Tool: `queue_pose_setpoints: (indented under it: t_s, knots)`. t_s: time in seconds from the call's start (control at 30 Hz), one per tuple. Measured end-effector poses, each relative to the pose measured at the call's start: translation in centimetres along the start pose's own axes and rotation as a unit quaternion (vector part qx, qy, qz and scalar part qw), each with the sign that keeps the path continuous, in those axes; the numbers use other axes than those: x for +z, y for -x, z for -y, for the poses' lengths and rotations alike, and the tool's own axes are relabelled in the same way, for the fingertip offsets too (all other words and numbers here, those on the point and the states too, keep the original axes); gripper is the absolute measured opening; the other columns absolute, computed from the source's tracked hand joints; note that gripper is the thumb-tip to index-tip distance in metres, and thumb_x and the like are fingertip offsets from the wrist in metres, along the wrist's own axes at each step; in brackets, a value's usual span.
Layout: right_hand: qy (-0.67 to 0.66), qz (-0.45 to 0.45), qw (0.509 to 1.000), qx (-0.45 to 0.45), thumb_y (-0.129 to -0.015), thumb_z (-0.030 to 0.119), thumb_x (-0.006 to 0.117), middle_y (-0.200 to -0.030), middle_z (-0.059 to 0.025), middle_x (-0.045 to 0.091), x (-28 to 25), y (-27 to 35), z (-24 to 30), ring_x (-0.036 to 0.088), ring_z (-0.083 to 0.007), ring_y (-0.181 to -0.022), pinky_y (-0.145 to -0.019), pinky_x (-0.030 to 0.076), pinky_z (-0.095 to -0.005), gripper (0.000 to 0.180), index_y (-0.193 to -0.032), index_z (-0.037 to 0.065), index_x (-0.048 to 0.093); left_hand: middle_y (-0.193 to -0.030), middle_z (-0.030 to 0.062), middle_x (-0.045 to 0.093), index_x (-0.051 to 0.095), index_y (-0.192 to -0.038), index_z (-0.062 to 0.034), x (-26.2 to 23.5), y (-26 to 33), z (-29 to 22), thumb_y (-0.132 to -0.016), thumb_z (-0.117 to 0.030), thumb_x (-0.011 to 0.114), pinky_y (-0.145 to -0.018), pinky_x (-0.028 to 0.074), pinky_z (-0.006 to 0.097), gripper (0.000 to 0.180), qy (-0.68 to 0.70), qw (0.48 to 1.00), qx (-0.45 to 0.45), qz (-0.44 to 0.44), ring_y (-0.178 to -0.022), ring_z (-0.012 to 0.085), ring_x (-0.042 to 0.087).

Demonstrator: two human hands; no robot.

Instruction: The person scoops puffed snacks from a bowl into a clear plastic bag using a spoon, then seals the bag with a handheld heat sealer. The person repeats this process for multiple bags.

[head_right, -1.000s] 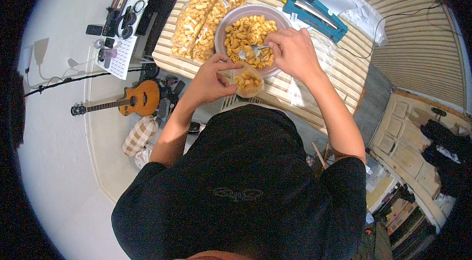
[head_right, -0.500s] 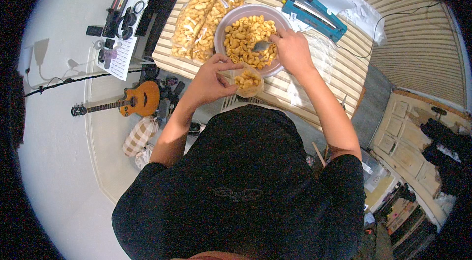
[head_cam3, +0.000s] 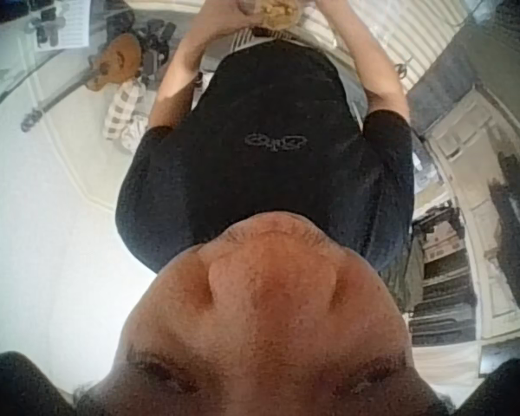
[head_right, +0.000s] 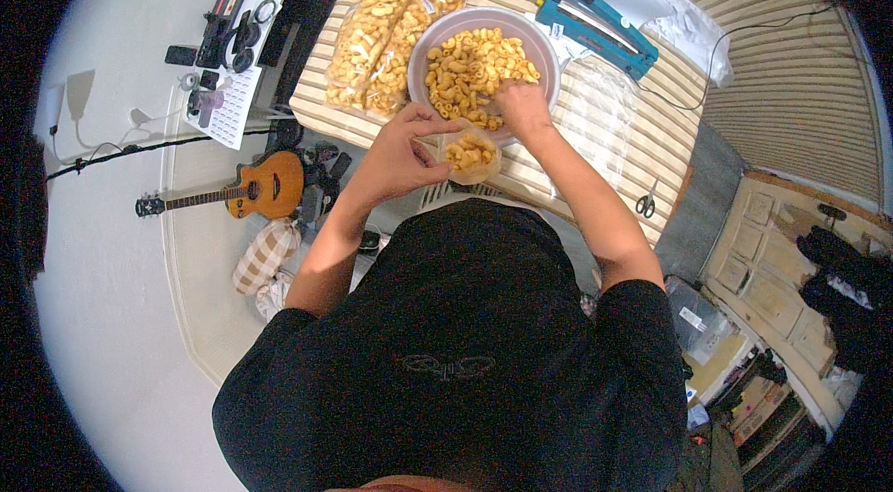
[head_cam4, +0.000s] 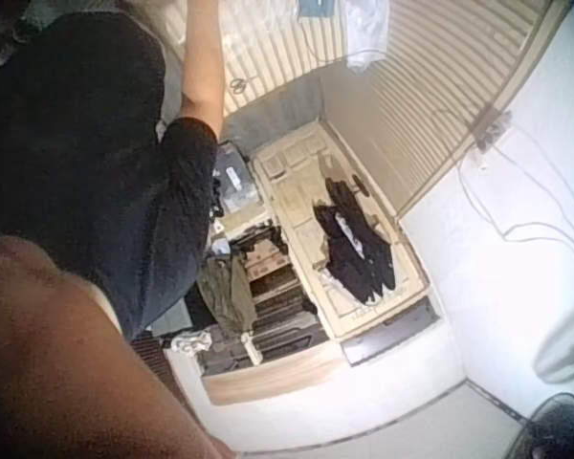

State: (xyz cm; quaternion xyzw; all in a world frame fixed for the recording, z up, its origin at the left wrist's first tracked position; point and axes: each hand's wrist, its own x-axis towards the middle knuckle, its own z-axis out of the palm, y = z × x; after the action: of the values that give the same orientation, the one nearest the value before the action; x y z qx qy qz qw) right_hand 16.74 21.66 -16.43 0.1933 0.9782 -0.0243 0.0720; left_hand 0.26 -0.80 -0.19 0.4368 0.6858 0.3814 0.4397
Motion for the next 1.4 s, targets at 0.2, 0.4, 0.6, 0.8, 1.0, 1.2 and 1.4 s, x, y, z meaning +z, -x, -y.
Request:
queue_pose_setpoints:
  t_s: [0.2,0.4,0.6,0.8,1.0,1.2,1.4]
  knots:
    - [-0.1,0.017,0.994,0.044,-0.085,0.012,0.081,-0.111,-0.0127,0.081,1.4,0.2,-0.5,0.08,-0.0348,-0.104,-0.089,0.064,-0.0474,0.027,-0.111,0.012,0.086,-0.134,0.0083,0.062,0.082,-0.139,-0.0151,-0.1,0.0,-0.2,-0.079,-0.007,0.092,-0.073,0.065,0.026,0.061,-0.005,1.0,-0.004,0.0,-0.078,0.0117,0.075]
    - [-0.196,0.032,0.976,0.095,-0.089,0.014,0.078,-0.108,-0.0126,0.083,-0.9,0.5,-1.9,0.079,-0.0366,-0.101,-0.089,0.063,-0.0502,0.023,-0.109,0.019,0.087,-0.135,0.0087,0.062,0.083,-0.138,-0.0146,-0.2,0.0,-0.1,-0.08,-0.008,0.09,-0.072,0.065,0.026,0.059,-0.011,1.0,0.005,0.001,-0.078,0.0119,0.077]
    - [-0.226,-0.016,0.97,0.084,-0.093,0.013,0.076,-0.106,-0.0136,0.082,-8.0,1.5,-2.1,0.078,-0.0382,-0.095,-0.085,0.061,-0.0501,0.017,-0.107,0.014,0.085,-0.136,0.0091,0.061,0.083,-0.138,-0.0162,-0.2,-0.3,0.1,-0.081,-0.009,0.09,-0.071,0.064,0.027,0.058,-0.005,1.0,0.008,0.002,-0.074,0.0121,0.077]
    - [-0.249,-0.064,0.964,0.066,-0.094,0.008,0.076,-0.107,-0.013,0.082,-15.9,3.1,-1.6,0.077,-0.0364,-0.093,-0.083,0.06,-0.0494,0.015,-0.106,0.01,0.085,-0.137,0.0088,0.059,0.083,-0.138,-0.0173,-0.4,-0.5,-0.2,-0.081,-0.012,0.093,-0.071,0.064,0.028,0.058,-0.017,1.0,0.001,0.008,-0.076,0.0123,0.077]
    - [-0.257,-0.124,0.958,-0.012,-0.091,0.007,0.073,-0.096,-0.0098,0.078,-20.8,5.0,-0.5,0.074,-0.0347,-0.093,-0.082,0.053,-0.0485,0.019,-0.105,0.012,0.085,-0.136,0.0092,0.06,0.082,-0.139,-0.0143,-0.3,-0.8,0.4,-0.08,-0.011,0.095,-0.071,0.064,0.028,0.061,-0.016,1.0,-0.002,0.002,-0.076,0.0139,0.076]
    - [-0.213,-0.164,0.962,-0.058,-0.09,0.002,0.073,-0.101,-0.0034,0.076,-21.8,6.4,0.7,0.071,-0.0275,-0.1,-0.085,0.051,-0.0448,0.026,-0.109,0.015,0.085,-0.134,0.0093,0.061,0.082,-0.139,-0.0124,-0.3,-0.8,0.9,-0.079,-0.009,0.095,-0.071,0.065,0.028,0.061,-0.003,1.0,0.0,-0.007,-0.077,0.016,0.077]
    - [-0.197,-0.184,0.963,-0.002,-0.087,0.007,0.078,-0.105,-0.0065,0.076,-16.8,4.4,-1.6,0.072,-0.0298,-0.104,-0.089,0.052,-0.0471,0.024,-0.11,0.015,0.085,-0.136,0.0094,0.059,0.082,-0.138,-0.0134,-0.5,-0.8,0.0,-0.081,-0.009,0.093,-0.07,0.064,0.027,0.059,-0.013,1.0,0.005,0.005,-0.074,0.0126,0.076]
